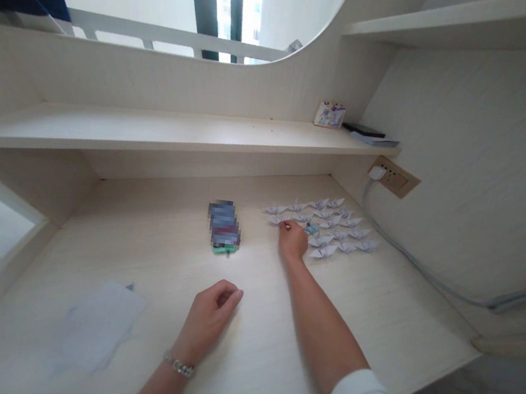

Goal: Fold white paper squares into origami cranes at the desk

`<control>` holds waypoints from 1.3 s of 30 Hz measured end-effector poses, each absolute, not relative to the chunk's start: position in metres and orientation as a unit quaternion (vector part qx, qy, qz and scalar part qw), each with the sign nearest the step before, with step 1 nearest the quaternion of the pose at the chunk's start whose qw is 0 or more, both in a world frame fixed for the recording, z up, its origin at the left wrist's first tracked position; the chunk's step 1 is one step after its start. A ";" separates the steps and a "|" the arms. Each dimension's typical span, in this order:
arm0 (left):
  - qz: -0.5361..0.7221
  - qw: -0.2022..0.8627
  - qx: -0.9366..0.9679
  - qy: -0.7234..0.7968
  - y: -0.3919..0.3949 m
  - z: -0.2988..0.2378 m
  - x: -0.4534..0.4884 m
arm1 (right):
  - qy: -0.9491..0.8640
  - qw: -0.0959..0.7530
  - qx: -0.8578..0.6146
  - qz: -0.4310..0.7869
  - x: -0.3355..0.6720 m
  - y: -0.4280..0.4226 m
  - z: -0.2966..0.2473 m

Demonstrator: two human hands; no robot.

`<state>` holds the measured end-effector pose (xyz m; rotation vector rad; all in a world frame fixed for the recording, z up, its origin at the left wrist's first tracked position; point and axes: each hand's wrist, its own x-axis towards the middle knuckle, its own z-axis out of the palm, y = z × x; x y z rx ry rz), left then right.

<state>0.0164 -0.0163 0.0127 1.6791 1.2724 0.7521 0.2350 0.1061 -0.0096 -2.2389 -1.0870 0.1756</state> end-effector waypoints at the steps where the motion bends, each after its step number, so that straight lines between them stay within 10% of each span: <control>1: 0.304 0.438 0.675 0.511 -0.016 0.013 0.016 | -0.412 0.318 -0.852 0.067 0.235 0.106 -0.010; 39: 0.313 0.426 0.673 0.517 -0.016 0.015 0.016 | -0.483 0.320 -0.810 0.088 0.211 0.061 -0.002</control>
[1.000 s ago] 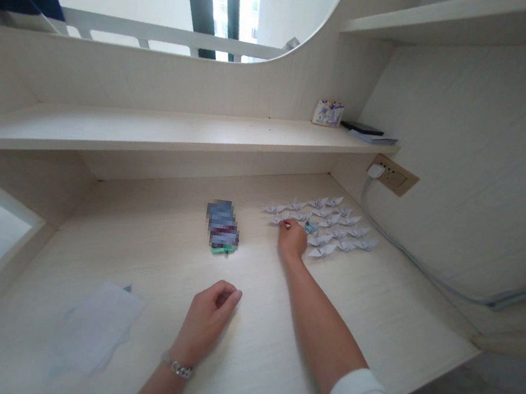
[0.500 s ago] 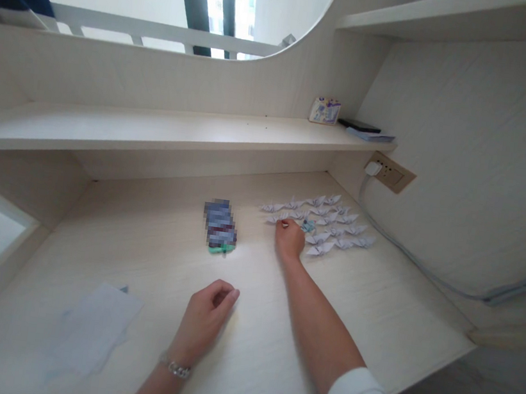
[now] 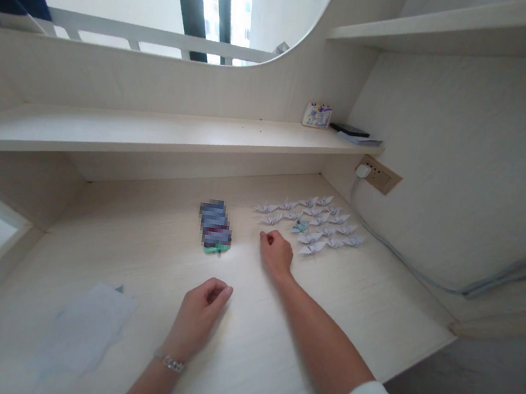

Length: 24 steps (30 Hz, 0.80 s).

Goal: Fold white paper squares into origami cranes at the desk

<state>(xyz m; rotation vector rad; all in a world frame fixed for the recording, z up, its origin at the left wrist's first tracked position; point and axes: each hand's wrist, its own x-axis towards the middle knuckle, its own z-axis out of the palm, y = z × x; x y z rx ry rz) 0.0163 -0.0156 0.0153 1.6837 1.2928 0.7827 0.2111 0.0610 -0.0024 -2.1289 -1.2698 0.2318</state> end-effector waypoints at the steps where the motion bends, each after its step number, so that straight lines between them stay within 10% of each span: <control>1: 0.314 0.422 0.674 0.519 -0.016 0.016 0.016 | -0.512 0.314 -0.793 0.104 0.205 0.050 -0.003; 24: 0.306 0.253 0.633 0.665 -0.045 0.013 -0.033 | -0.661 0.365 -0.573 0.320 0.178 -0.009 -0.003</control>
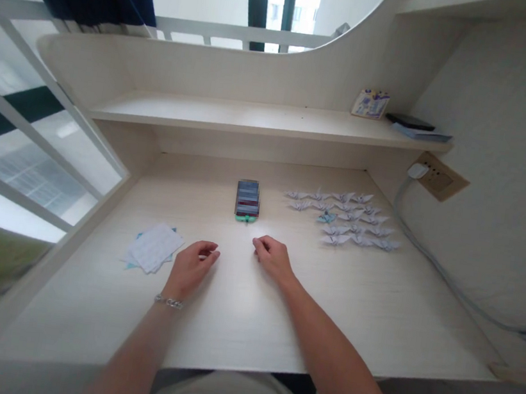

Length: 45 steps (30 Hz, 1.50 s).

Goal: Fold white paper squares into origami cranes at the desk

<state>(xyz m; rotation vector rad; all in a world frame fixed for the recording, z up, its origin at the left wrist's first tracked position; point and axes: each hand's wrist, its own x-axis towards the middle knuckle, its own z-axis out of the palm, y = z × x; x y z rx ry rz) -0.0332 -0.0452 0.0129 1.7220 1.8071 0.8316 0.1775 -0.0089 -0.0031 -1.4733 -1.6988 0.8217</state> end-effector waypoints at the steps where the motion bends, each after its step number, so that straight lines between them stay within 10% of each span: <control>1: 0.305 0.227 0.629 0.679 -0.046 0.015 -0.043 | -0.659 0.366 -0.573 0.320 0.178 -0.009 -0.003; 12: 0.203 -0.042 0.479 0.853 -0.054 0.011 -0.144 | -0.698 0.329 -0.558 0.307 0.179 -0.008 -0.011; 26: 0.096 0.059 0.447 0.887 -0.027 0.010 -0.170 | -0.719 0.303 -0.546 0.305 0.182 -0.009 -0.009; 45: 0.422 0.255 0.421 0.762 -0.054 0.025 -0.105 | -0.665 0.336 -0.492 0.451 0.166 -0.018 -0.008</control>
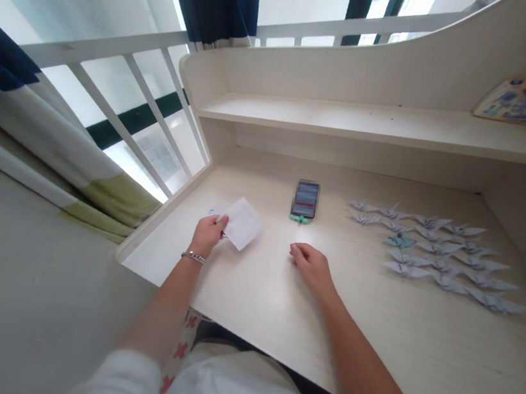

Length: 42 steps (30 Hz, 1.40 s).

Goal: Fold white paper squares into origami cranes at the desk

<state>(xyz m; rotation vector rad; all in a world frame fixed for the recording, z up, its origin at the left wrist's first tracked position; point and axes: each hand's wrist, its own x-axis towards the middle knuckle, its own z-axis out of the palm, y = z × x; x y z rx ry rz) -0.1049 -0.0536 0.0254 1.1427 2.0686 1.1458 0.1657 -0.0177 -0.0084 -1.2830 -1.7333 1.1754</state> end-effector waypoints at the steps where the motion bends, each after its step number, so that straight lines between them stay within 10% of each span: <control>1: 0.432 0.282 0.422 0.745 -0.056 0.023 -0.091 | -0.625 0.347 -0.474 0.514 0.160 -0.020 -0.009; 5: 0.482 0.413 0.403 0.659 -0.067 0.014 -0.036 | -0.488 0.366 -0.429 0.666 0.151 -0.022 -0.013; 17: 0.438 0.564 0.357 0.602 -0.066 0.005 -0.016 | -0.458 0.405 -0.484 0.627 0.178 -0.003 -0.015; 42: 0.477 0.411 0.424 0.650 -0.052 -0.008 -0.011 | -0.508 0.348 -0.492 0.615 0.198 -0.006 -0.012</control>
